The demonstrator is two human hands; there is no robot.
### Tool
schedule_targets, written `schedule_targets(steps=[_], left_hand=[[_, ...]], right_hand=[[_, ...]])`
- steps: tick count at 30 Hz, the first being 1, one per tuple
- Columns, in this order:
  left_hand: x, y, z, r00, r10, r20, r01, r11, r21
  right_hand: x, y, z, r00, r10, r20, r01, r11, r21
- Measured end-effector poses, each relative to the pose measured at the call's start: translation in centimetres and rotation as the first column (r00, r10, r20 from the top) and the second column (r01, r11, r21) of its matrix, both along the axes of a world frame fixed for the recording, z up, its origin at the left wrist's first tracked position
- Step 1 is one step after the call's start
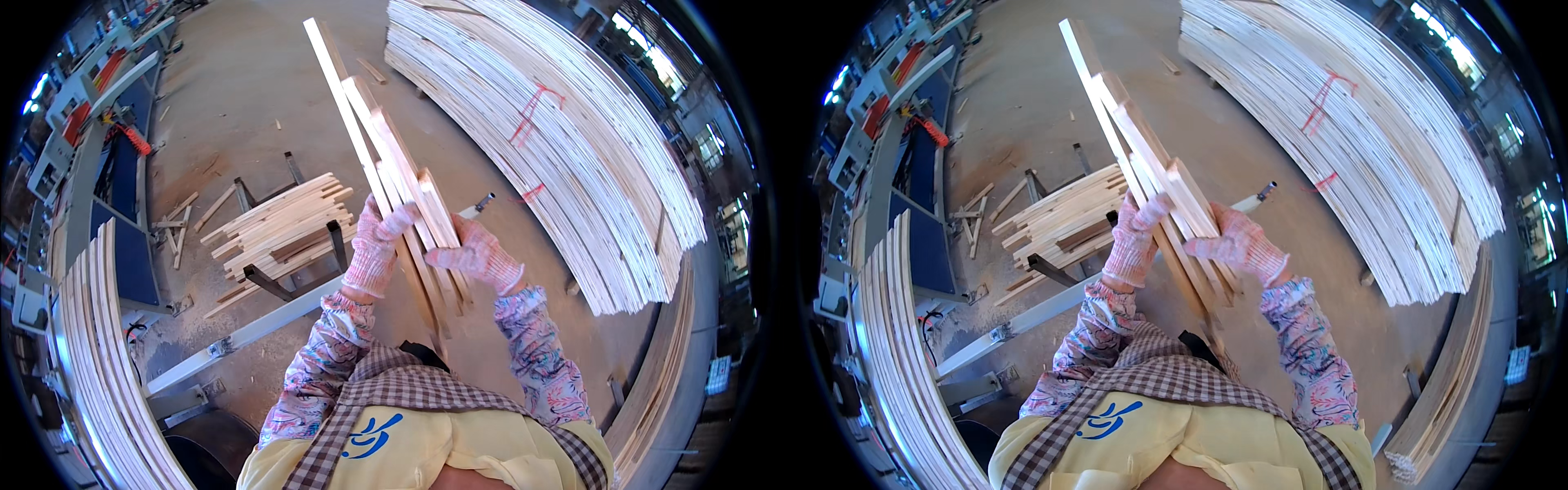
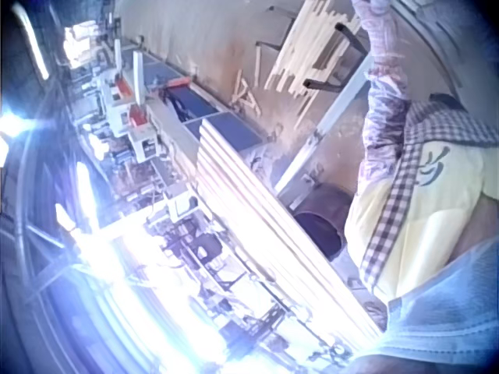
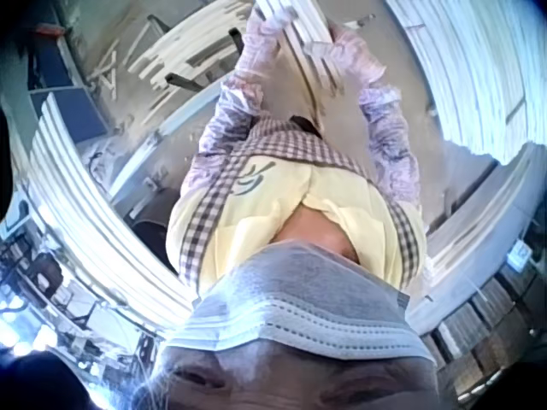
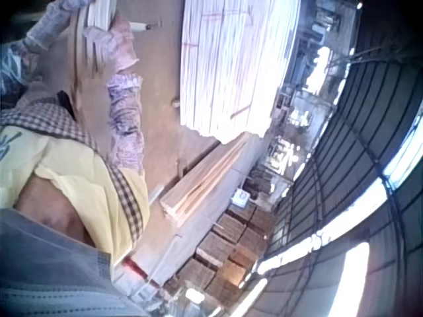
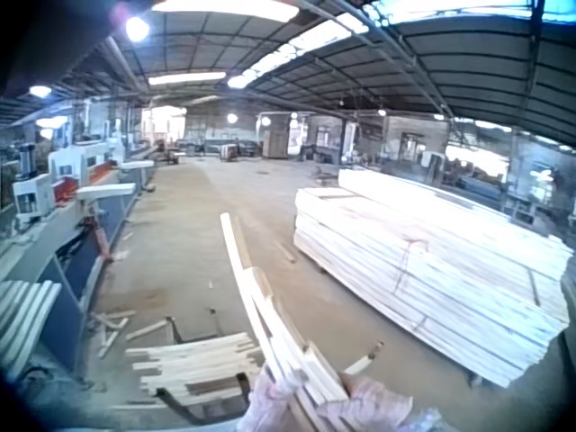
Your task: The person picks up wooden planks from a pile and arranges them on a metal workbench. They handle the planks by hand, aligning them in a neat stack and occasionally adjusting their position to ensure they are straight.
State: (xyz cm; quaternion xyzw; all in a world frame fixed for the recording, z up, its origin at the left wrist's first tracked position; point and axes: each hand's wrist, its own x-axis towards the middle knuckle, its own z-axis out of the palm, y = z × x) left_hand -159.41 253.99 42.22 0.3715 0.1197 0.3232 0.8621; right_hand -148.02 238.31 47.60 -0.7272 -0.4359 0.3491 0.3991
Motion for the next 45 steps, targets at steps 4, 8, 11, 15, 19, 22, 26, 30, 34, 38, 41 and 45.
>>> schedule_targets(steps=[4, 8, 11, 15, 19, 22, 26, 30, 34, 38, 41, 45], left_hand=[[0.2, 1.2, 3.3, 0.986, 0.111, 0.121, -0.094, 0.985, -0.143], [1.1, 0.8, 1.5, 0.988, 0.146, -0.043, -0.150, 0.983, -0.110], [-0.1, -0.7, 0.4, 0.999, 0.019, -0.028, -0.022, 0.995, -0.094], [-0.3, -1.9, -1.2, 0.995, -0.069, -0.067, 0.062, 0.993, -0.102], [-0.3, -1.4, -3.5, 0.965, -0.182, -0.187, 0.172, 0.983, -0.069], [-0.5, -1.0, -2.5, 0.958, -0.259, -0.124, 0.256, 0.966, -0.046], [0.6, -0.2, -1.9, 0.962, -0.244, -0.124, 0.226, 0.964, -0.143], [0.8, -1.2, -0.8, 0.973, -0.170, -0.156, 0.141, 0.974, -0.179], [0.6, -1.2, -1.4, 0.951, -0.146, -0.273, 0.085, 0.971, -0.222], [-0.7, -1.5, -3.6, 0.953, -0.145, -0.266, 0.071, 0.961, -0.267], [-1.7, -2.1, -5.0, 0.963, -0.096, -0.253, 0.011, 0.948, -0.318], [-3.5, -1.5, -4.6, 0.975, -0.084, -0.207, 0.004, 0.934, -0.357]], right_hand=[[0.1, -1.2, -2.1, 0.999, 0.023, -0.048, -0.023, 1.000, 0.010], [-1.6, -0.6, -2.3, 0.988, -0.002, -0.157, 0.020, 0.993, 0.115], [1.4, -0.4, -1.0, 0.982, 0.084, -0.169, -0.080, 0.996, 0.032], [2.5, 0.6, 1.5, 0.964, 0.188, -0.188, -0.188, 0.982, 0.017], [2.7, 0.0, -0.2, 0.984, 0.137, -0.114, -0.134, 0.991, 0.031], [1.5, 0.7, 1.1, 0.984, 0.141, 0.111, -0.133, 0.988, -0.079], [3.1, 2.1, -0.4, 0.970, 0.089, 0.224, -0.041, 0.977, -0.209], [2.6, 2.4, 2.5, 0.973, 0.008, 0.232, 0.068, 0.946, -0.318], [2.5, 3.2, -0.8, 0.782, 0.048, 0.621, 0.146, 0.955, -0.258], [-0.5, 3.5, -0.5, 0.817, 0.073, 0.571, 0.196, 0.898, -0.394], [-0.3, 2.3, -4.3, 0.751, -0.046, 0.659, 0.155, 0.982, -0.108], [-2.6, 1.0, -3.6, 0.938, -0.050, 0.342, 0.048, 0.999, 0.015]])
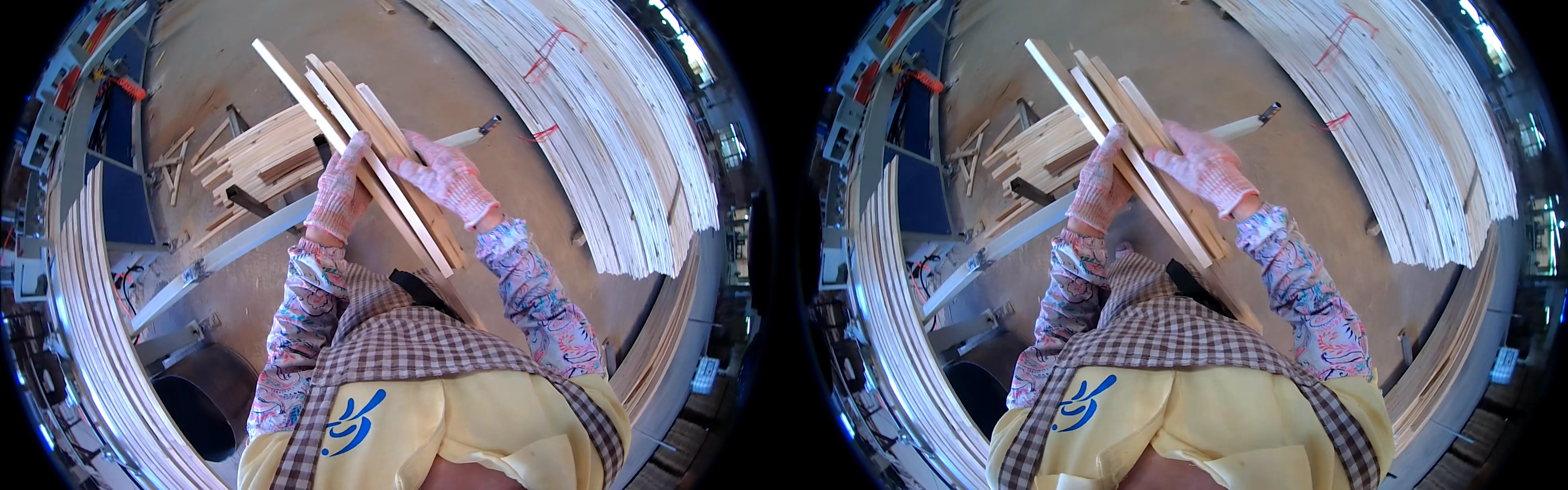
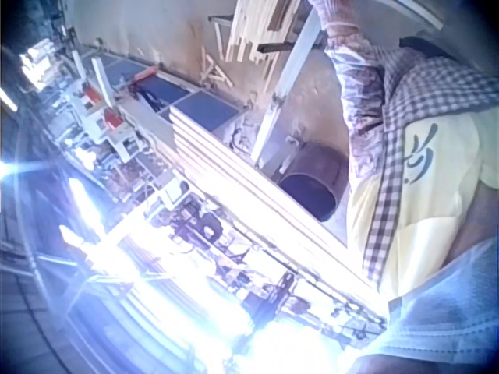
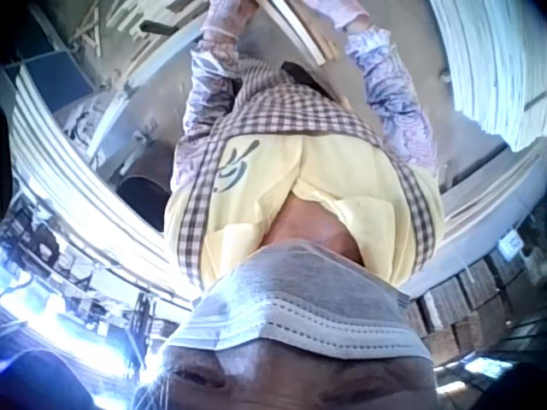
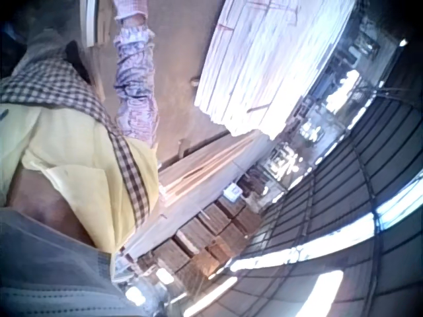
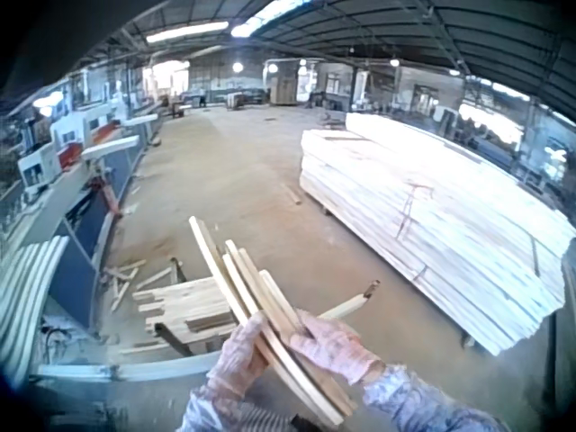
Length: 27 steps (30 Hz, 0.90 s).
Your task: The person picks up wooden planks from a pile and arranges them on a metal workbench. They handle the planks by hand, aligning them in a neat stack and occasionally adjusting their position to ensure they are straight.
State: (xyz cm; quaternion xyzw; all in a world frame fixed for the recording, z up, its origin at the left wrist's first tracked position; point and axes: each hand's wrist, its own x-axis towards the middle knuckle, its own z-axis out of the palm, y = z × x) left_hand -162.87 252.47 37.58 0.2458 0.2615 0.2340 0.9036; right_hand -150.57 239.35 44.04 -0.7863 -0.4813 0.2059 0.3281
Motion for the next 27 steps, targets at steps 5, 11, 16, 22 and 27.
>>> schedule_targets(steps=[5, 11, 16, 22, 27], left_hand=[[-1.2, 1.8, -0.3, 0.997, -0.047, 0.062, 0.048, 0.999, -0.010], [-2.0, 4.6, -0.1, 0.987, -0.032, 0.155, 0.022, 0.998, 0.066], [-3.4, 6.8, 2.1, 0.945, 0.051, 0.323, -0.018, 0.994, -0.104], [-3.9, 10.1, 2.9, 0.896, 0.330, 0.297, -0.243, 0.925, -0.293], [-4.9, 12.4, 5.4, 0.877, 0.476, 0.067, -0.438, 0.849, -0.294]], right_hand=[[-0.5, 1.4, -1.5, 0.953, 0.041, -0.300, -0.029, 0.999, 0.045], [-2.4, 4.3, 1.6, 0.968, 0.082, -0.235, -0.056, 0.991, 0.118], [-3.8, 7.5, 3.7, 0.974, 0.189, -0.125, -0.156, 0.959, 0.238], [-6.8, 14.8, 8.0, 0.674, 0.239, 0.699, -0.164, 0.971, -0.174], [-7.8, 18.6, 7.7, 0.597, 0.384, 0.705, -0.190, 0.921, -0.341]])
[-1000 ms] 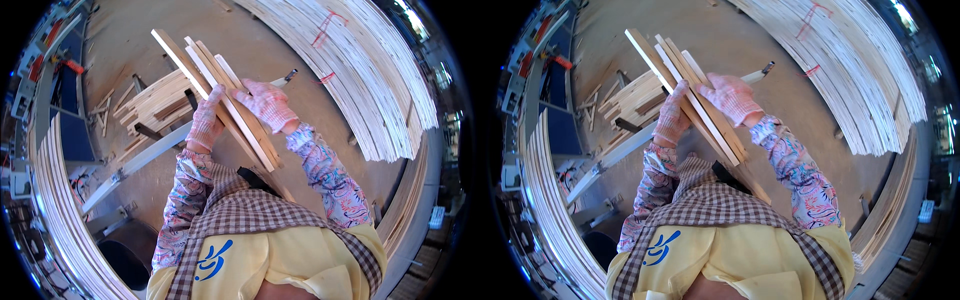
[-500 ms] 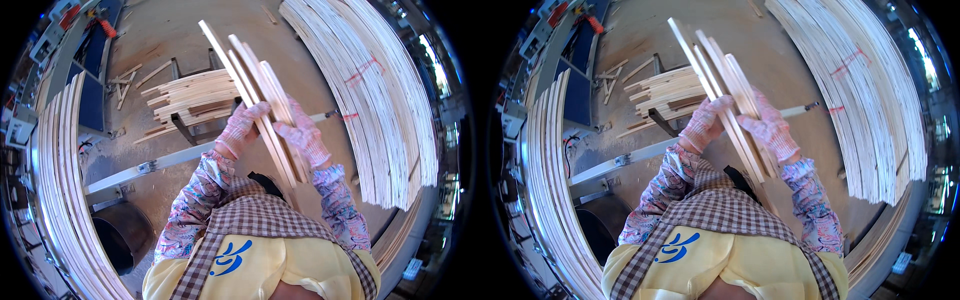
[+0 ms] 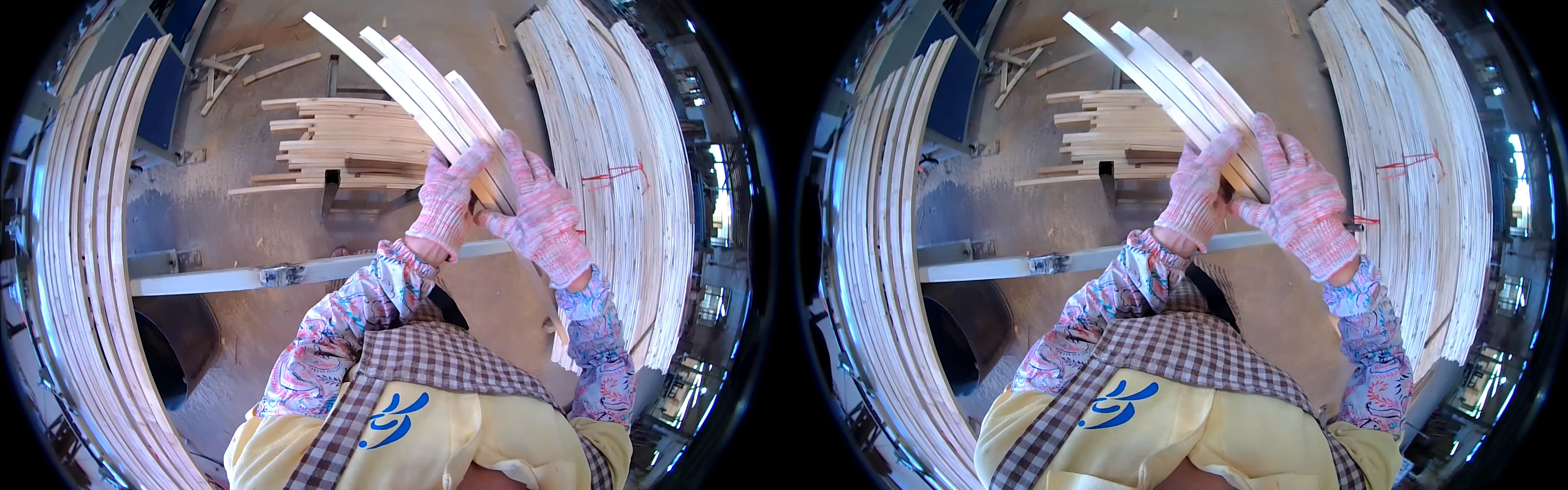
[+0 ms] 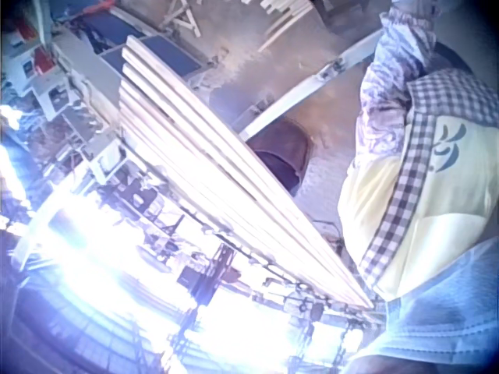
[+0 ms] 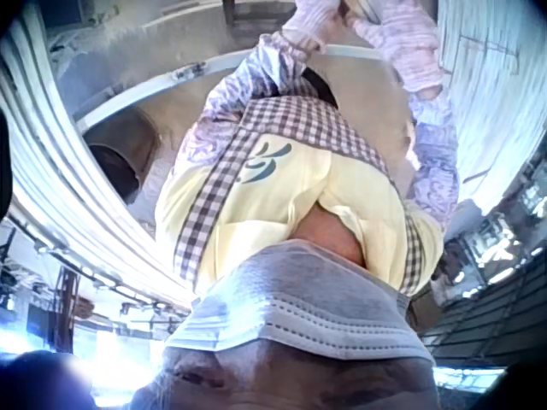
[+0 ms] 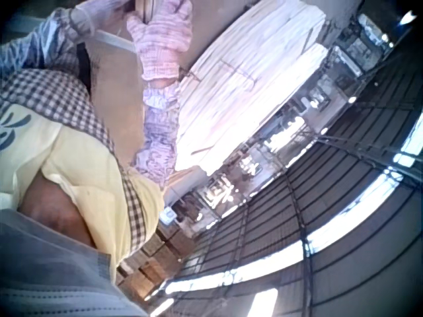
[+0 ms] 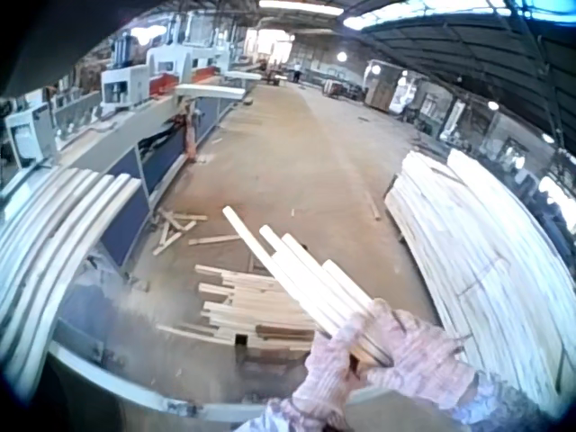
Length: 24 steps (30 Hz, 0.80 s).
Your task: The person picks up wooden planks from a pile and arranges them on a metal workbench. They handle the planks by hand, aligning them in a neat stack and occasionally adjusting their position to ensure they are straight.
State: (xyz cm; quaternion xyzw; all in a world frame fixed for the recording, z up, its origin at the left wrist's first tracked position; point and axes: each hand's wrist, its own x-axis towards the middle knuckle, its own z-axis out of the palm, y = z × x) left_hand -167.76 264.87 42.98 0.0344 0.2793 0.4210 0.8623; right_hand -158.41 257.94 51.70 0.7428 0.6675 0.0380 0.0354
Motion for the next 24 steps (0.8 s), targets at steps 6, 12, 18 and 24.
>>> schedule_targets(steps=[6, 12, 18, 24], left_hand=[[2.1, 3.7, -2.4, 0.986, 0.165, -0.025, -0.163, 0.985, 0.052], [-4.3, 6.4, -4.5, 0.825, 0.027, -0.565, 0.179, 0.935, 0.305], [-6.9, 10.5, -7.8, -0.327, 0.137, -0.935, 0.884, 0.394, -0.251], [1.5, 13.0, -25.5, -0.396, 0.719, -0.571, 0.888, 0.141, -0.438]], right_hand=[[2.4, 5.9, -4.0, 0.992, 0.115, -0.057, -0.111, 0.991, 0.075], [7.4, 14.2, -8.7, 0.974, 0.212, -0.084, -0.220, 0.969, -0.110], [9.7, 19.0, -17.5, 0.962, 0.239, -0.133, -0.263, 0.942, -0.208], [14.9, 18.9, -18.8, 0.970, 0.172, -0.172, -0.209, 0.950, -0.230]])
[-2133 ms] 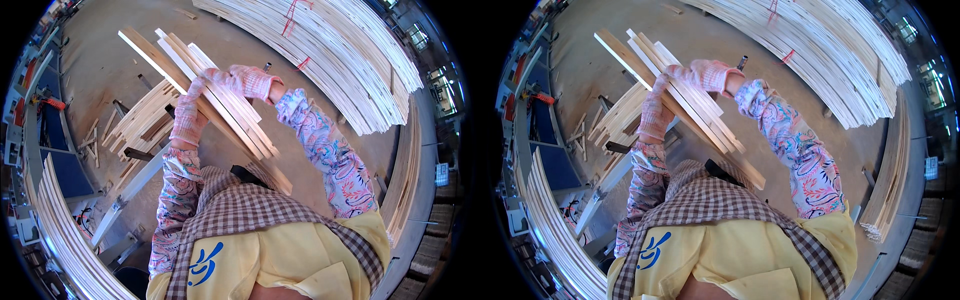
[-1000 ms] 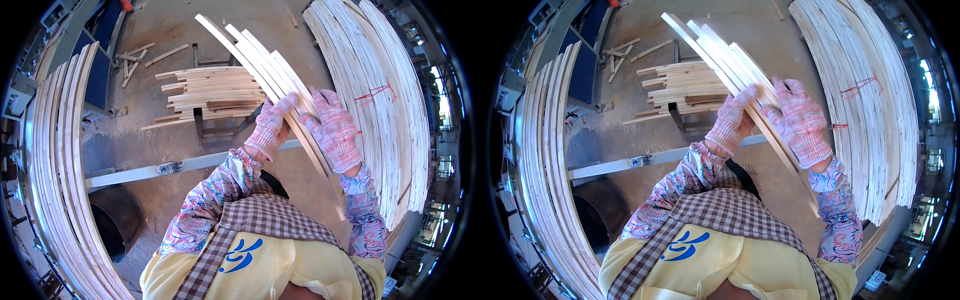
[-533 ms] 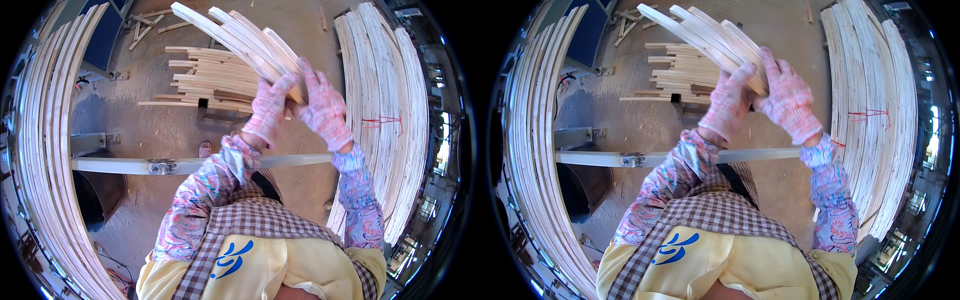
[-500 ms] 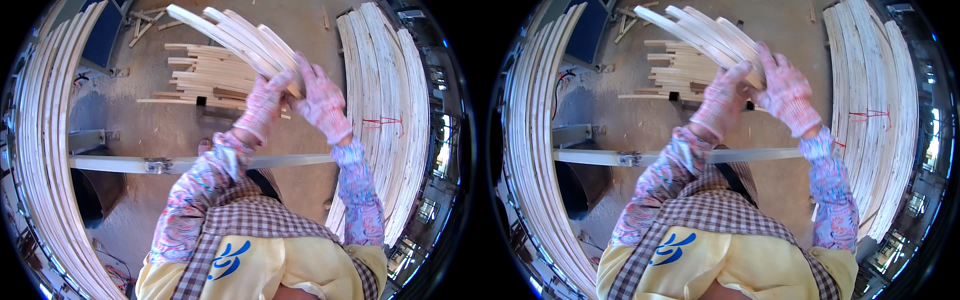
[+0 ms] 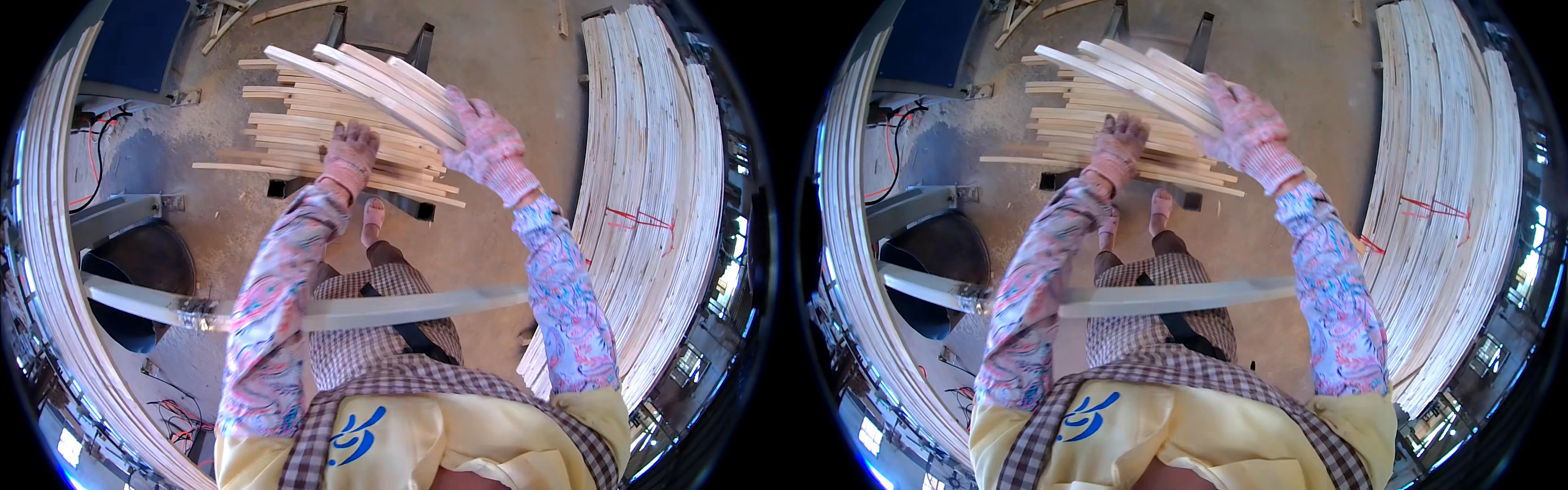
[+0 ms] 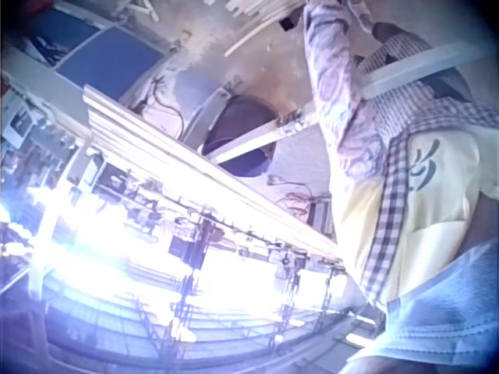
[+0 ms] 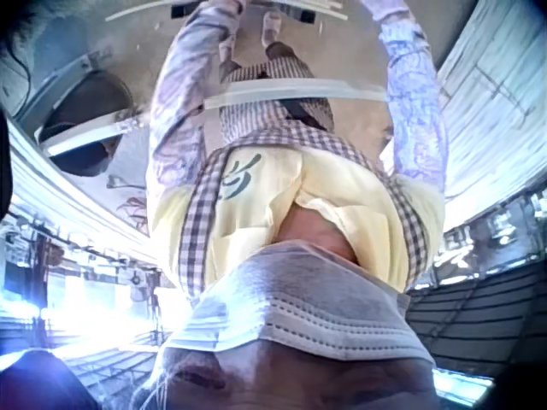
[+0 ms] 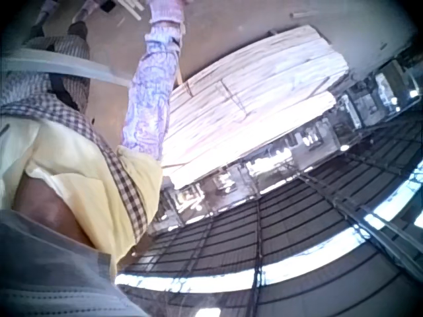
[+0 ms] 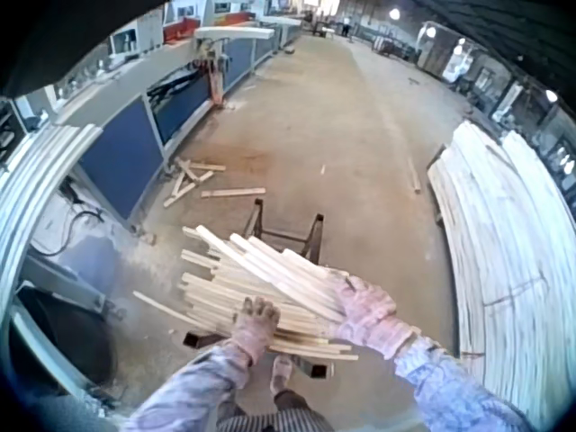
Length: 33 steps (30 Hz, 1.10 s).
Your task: The person picks up wooden planks from a pile and arranges them on a metal workbench. They handle the planks by hand, aligning them in a neat stack and occasionally adjusting their position to ensure they are straight.
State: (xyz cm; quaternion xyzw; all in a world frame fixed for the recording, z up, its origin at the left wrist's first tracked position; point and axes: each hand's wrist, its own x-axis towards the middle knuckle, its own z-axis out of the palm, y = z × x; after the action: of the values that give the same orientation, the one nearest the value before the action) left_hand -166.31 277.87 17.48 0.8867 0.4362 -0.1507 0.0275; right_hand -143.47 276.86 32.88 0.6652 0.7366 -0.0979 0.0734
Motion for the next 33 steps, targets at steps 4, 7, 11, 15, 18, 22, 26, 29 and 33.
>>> schedule_targets(steps=[4, 7, 11, 15, 18, 22, 26, 29, 33], left_hand=[[4.3, 1.8, -10.4, 0.995, 0.098, -0.021, -0.100, 0.982, -0.159], [5.7, 3.8, -6.9, 0.989, 0.019, -0.150, -0.080, 0.907, -0.414], [3.5, 2.7, -1.4, 0.959, 0.257, -0.117, -0.280, 0.821, -0.498], [0.9, 1.5, 8.5, 0.945, 0.236, -0.225, -0.326, 0.688, -0.649], [-2.5, -2.9, 13.9, 0.977, 0.200, -0.076, -0.199, 0.715, -0.670], [-7.0, -9.5, 17.9, 0.948, 0.281, 0.150, -0.175, 0.853, -0.492], [-8.8, -11.7, 18.4, 0.928, 0.346, 0.139, -0.227, 0.820, -0.526], [-9.2, -11.7, 18.6, 0.899, 0.420, 0.123, -0.300, 0.795, -0.527], [-9.8, -11.9, 17.5, 0.862, 0.476, 0.172, -0.343, 0.800, -0.493]], right_hand=[[1.7, -0.9, -0.9, 0.999, 0.020, 0.048, -0.019, 0.999, -0.027], [2.6, -0.6, -3.4, 0.996, -0.008, 0.086, 0.018, 0.993, -0.114], [1.0, 2.5, -5.9, 0.991, 0.113, 0.075, -0.099, 0.980, -0.171], [-1.1, 4.7, -8.7, 0.989, 0.126, 0.072, -0.108, 0.971, -0.214], [-4.8, 5.1, -9.2, 0.986, 0.160, 0.044, -0.141, 0.947, -0.288], [-8.6, 3.2, -12.4, 0.969, 0.238, -0.070, -0.248, 0.922, -0.298], [-11.3, 2.2, -14.6, 0.942, 0.290, -0.171, -0.334, 0.868, -0.367], [-12.0, 1.7, -16.4, 0.932, 0.296, -0.209, -0.356, 0.856, -0.374], [-12.2, 1.7, -17.1, 0.940, 0.288, -0.184, -0.336, 0.879, -0.339]])
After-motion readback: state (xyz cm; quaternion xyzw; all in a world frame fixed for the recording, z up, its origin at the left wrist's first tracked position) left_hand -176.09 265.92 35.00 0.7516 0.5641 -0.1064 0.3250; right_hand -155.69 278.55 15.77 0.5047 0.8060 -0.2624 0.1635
